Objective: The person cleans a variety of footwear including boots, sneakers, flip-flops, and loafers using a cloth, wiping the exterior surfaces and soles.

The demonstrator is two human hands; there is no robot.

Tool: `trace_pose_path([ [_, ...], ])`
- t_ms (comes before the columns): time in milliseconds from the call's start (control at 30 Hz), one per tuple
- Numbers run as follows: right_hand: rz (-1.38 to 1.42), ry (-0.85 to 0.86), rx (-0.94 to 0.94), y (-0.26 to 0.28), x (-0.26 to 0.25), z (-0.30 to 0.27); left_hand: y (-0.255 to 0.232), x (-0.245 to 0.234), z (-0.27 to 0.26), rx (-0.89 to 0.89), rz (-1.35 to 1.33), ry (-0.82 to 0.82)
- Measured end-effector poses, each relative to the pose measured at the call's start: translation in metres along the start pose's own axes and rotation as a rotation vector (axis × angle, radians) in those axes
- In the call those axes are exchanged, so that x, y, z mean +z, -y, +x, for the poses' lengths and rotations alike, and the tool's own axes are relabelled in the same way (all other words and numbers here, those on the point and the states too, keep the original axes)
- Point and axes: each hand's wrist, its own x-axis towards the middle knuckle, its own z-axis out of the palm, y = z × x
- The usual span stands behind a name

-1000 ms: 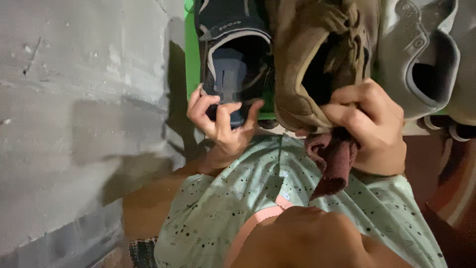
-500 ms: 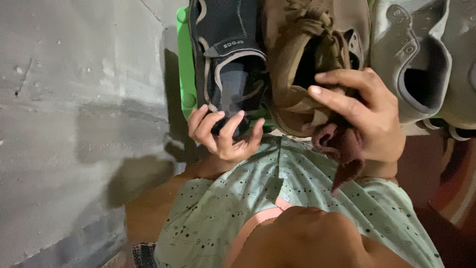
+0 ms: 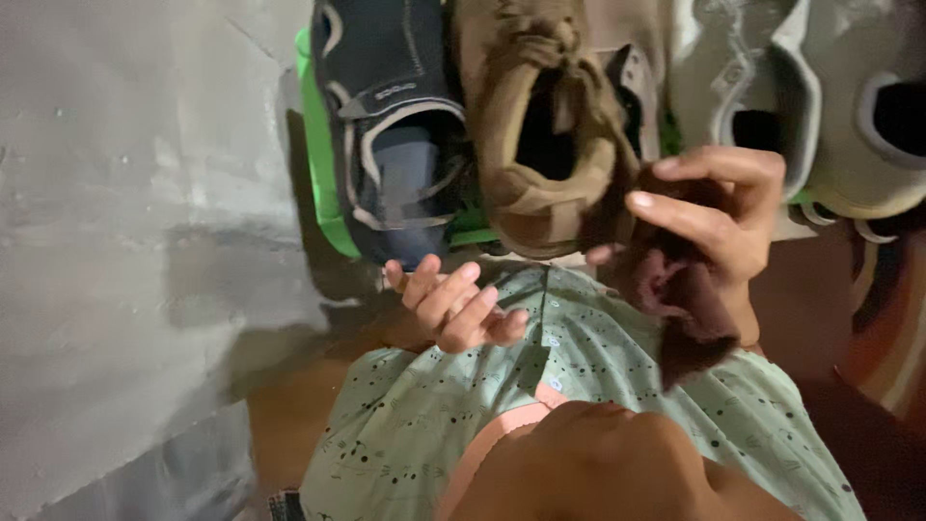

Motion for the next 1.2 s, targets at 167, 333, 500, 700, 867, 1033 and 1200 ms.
trace_pose_path([
  [167,0.000,-0.221,0.039,-0.029,-0.017,-0.042,-0.017,0.018,0.001,0.030,-0.153,0.066],
  [333,-0.080,-0.106,0.207,-0.023,-0.059,-0.072,-0.038,0.026,0.002,0.098,-0.293,0.258],
  [500,0.064,0.065,0.291,-0.017,-0.109,-0.091,-0.084,0.061,-0.008,0.025,-0.397,0.260],
  [700,0.057,-0.063,0.509,-0.020,-0.180,-0.152,-0.139,0.099,-0.007,0.053,-0.649,0.564],
  [867,-0.150,-0.190,0.534,-0.051,-0.232,-0.237,-0.213,0.158,-0.024,-0.153,-0.831,0.622],
  [1033,-0.208,-0.218,0.643,-0.075,-0.274,-0.295,-0.286,0.201,-0.054,-0.328,-0.906,0.773],
  [1200,-0.184,-0.165,0.755,-0.113,-0.302,-0.313,-0.333,0.228,-0.085,-0.564,-0.835,1.029],
])
